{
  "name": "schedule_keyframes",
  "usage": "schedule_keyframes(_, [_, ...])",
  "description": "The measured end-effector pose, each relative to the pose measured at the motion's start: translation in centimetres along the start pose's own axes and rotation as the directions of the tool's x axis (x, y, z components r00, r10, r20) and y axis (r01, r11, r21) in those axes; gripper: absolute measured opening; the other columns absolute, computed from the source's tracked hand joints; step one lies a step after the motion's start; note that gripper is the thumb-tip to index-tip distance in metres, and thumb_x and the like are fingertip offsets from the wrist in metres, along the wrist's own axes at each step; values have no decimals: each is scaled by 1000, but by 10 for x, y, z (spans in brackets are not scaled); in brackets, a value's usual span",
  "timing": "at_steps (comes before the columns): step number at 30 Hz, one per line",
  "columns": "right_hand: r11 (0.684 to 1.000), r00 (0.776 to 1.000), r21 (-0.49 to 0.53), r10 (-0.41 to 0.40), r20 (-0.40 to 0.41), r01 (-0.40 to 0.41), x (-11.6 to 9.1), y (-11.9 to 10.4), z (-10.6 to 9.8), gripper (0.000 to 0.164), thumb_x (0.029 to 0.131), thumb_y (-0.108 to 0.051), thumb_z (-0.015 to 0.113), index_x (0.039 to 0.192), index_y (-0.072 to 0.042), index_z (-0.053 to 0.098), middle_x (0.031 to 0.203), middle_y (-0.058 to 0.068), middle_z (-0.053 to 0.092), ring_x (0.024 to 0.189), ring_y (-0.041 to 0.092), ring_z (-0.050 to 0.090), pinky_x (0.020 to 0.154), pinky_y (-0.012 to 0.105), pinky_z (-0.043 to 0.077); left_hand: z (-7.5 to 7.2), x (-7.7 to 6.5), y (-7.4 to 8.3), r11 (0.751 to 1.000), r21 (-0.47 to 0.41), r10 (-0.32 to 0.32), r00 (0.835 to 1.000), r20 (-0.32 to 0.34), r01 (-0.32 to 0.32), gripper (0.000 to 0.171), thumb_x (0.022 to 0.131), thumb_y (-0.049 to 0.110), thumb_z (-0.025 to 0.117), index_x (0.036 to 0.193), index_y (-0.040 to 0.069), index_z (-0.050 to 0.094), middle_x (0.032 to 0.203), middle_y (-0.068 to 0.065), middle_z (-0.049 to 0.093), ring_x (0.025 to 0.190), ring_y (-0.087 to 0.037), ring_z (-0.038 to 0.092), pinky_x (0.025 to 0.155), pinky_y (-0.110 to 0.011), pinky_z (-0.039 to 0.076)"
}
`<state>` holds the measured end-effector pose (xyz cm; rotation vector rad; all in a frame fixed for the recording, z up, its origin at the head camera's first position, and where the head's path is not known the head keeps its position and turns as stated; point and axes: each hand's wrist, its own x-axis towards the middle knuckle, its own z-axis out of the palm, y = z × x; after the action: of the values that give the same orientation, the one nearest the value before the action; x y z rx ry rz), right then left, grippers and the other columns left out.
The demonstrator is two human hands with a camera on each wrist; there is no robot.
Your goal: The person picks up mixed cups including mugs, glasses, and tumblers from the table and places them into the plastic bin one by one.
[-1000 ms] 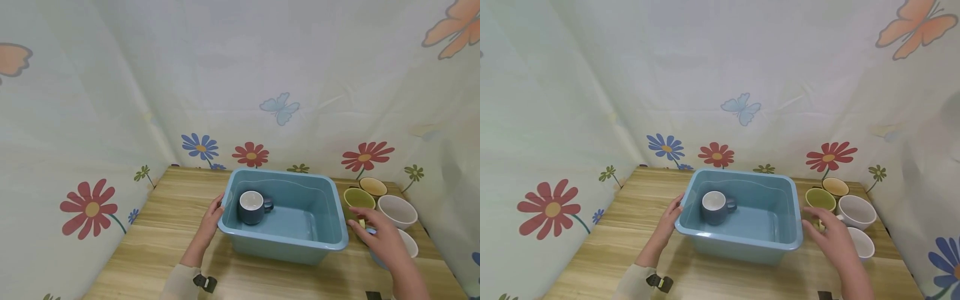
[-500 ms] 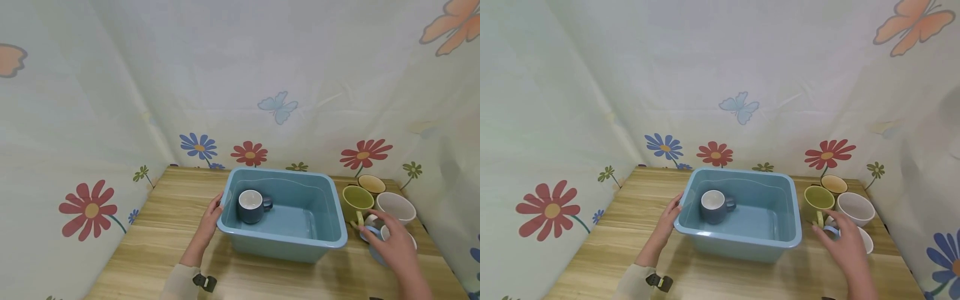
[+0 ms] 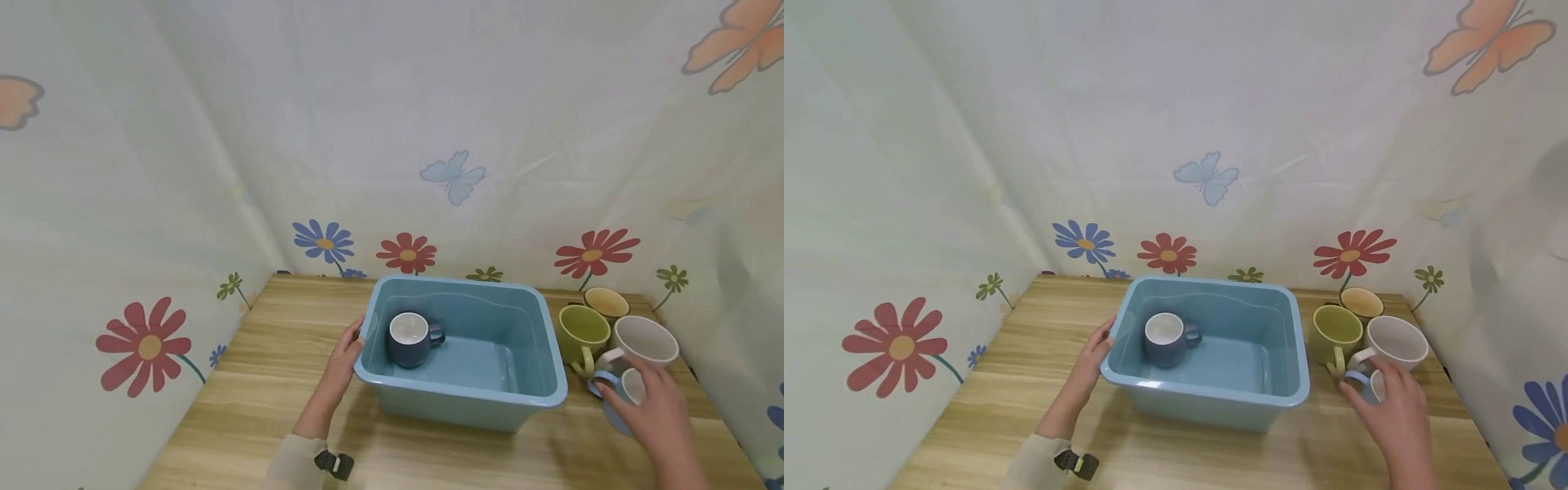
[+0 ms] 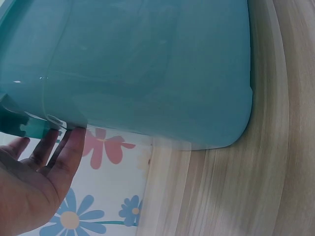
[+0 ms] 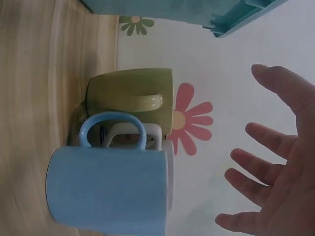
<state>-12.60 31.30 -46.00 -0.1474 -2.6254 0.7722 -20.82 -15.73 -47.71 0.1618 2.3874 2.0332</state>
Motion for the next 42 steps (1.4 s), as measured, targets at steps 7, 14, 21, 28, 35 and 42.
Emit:
schedule_keyframes(7, [989,989,-108,112,97,-101,-3,13,-2,80,81,-35,80,141,4,44,143,42,37,122,67,35,91,78,34,0,-1,-1,1000,-9,-2,1000,0,2,55,107,20,38,158,0,31,162,-28,35,150,-46,35,121,-63,29])
schedule_keyframes(14, [972,951,-162,207,230,-172,3,28,-4,96,83,-47,78,150,2,30,151,44,21,127,75,23,89,85,30,0,-1,-2,1000,-6,-10,1000,6,10,55,107,22,38,159,2,32,164,-26,33,151,-46,33,122,-64,28])
schedule_keyframes(21, [985,979,-108,152,137,-138,5,43,2,91,81,-38,79,145,7,33,144,44,29,124,71,26,94,78,28,-1,-1,-3,1000,-2,2,1000,2,-2,56,107,21,39,158,1,32,164,-27,33,152,-47,32,121,-64,28])
schedule_keyframes(28, [991,988,-85,115,99,-107,7,57,4,87,78,-32,80,138,14,37,133,46,34,120,67,32,95,71,27,0,-2,-2,1000,-11,16,1000,8,-15,56,107,21,38,158,0,31,163,-27,34,151,-46,33,121,-63,29])
schedule_keyframes(35, [993,985,-55,110,132,-103,9,65,6,89,77,-29,78,137,18,34,128,48,32,117,67,31,94,71,24,0,-1,-2,1000,-8,21,1000,8,-21,55,107,20,38,158,-1,31,163,-28,34,151,-47,33,121,-63,29])
schedule_keyframes(42, [994,976,-57,105,189,-96,15,75,8,91,78,-30,77,138,19,30,130,53,32,117,68,32,93,72,25,0,-1,-2,1000,-16,23,1000,9,-23,55,107,19,38,158,-1,31,163,-28,34,150,-47,34,121,-63,30])
